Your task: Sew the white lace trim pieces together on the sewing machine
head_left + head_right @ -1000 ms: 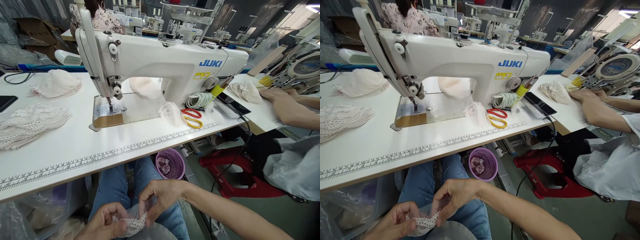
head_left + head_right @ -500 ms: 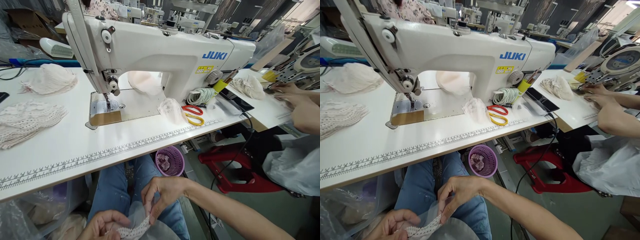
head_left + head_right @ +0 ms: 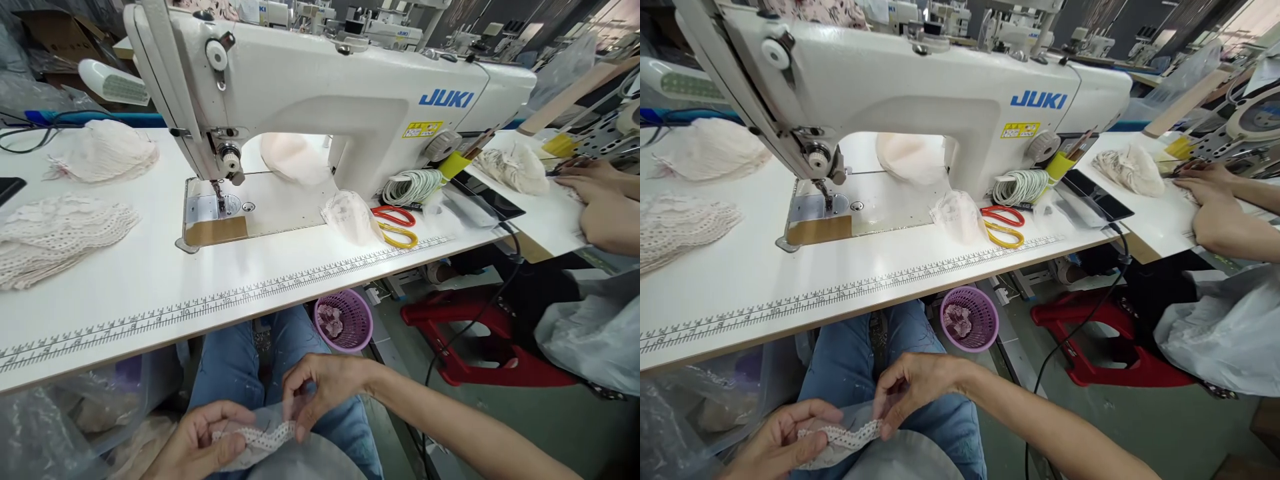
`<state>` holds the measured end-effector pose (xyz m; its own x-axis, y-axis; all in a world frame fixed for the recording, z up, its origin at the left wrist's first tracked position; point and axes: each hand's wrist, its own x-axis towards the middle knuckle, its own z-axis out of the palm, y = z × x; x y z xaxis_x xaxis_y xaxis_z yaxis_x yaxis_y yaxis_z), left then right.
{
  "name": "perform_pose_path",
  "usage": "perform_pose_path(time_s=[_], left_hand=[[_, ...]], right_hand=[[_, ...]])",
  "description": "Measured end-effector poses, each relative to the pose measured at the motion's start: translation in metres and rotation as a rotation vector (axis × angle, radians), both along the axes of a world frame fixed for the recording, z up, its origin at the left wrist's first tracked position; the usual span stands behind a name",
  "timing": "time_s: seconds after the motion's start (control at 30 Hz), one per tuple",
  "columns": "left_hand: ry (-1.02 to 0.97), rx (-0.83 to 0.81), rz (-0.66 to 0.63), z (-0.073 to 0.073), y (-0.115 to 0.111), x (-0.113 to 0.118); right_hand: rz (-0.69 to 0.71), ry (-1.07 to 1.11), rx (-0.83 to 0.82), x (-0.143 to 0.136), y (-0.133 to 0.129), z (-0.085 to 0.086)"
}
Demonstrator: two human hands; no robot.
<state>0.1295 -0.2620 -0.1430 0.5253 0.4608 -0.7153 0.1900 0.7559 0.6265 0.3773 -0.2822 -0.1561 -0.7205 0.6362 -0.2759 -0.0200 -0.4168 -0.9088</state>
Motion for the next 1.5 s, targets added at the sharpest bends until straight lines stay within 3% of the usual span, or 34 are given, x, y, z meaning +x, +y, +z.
perform_pose_path(time_s=[0.23, 0.43, 0.6, 0.93, 1.13, 1.2, 1.3, 1.43, 1.5], left_hand=[[0.005, 0.013, 0.023, -0.002, 0.002, 0.006], [0.028, -0.011, 0.082, 0.004, 0.001, 0.004], [-0.032, -0.023, 0.085, 0.001, 0.000, 0.003], [-0.038, 0.171, 0.033, -0.013, -0.006, 0.003], [-0.010, 0.226, 0.028, -0.018, -0.008, 0.002], [0.035, 0.330, 0.008, -0.016, -0.008, 0.004], [0.169, 0.652, -0.038, -0.011, -0.009, 0.006], [0.245, 1.318, -0.156, -0.005, -0.010, -0.002], [0.206, 1.646, -0.215, -0.004, -0.010, -0.007]], right_hand=[[-0.153, -0.038, -0.162, -0.022, -0.001, 0.004], [-0.172, -0.028, -0.171, -0.014, 0.000, 0.001], [-0.198, -0.067, -0.209, -0.007, -0.001, -0.001], [-0.183, -0.074, -0.214, -0.022, -0.002, 0.001], [-0.204, -0.173, -0.107, -0.032, -0.001, 0.003], [-0.205, -0.197, -0.027, -0.032, -0.001, 0.004], [-0.236, -0.284, 0.203, -0.031, -0.004, 0.007], [-0.246, -0.365, 0.598, -0.028, -0.010, 0.018], [-0.232, -0.280, 0.660, -0.027, -0.011, 0.025]])
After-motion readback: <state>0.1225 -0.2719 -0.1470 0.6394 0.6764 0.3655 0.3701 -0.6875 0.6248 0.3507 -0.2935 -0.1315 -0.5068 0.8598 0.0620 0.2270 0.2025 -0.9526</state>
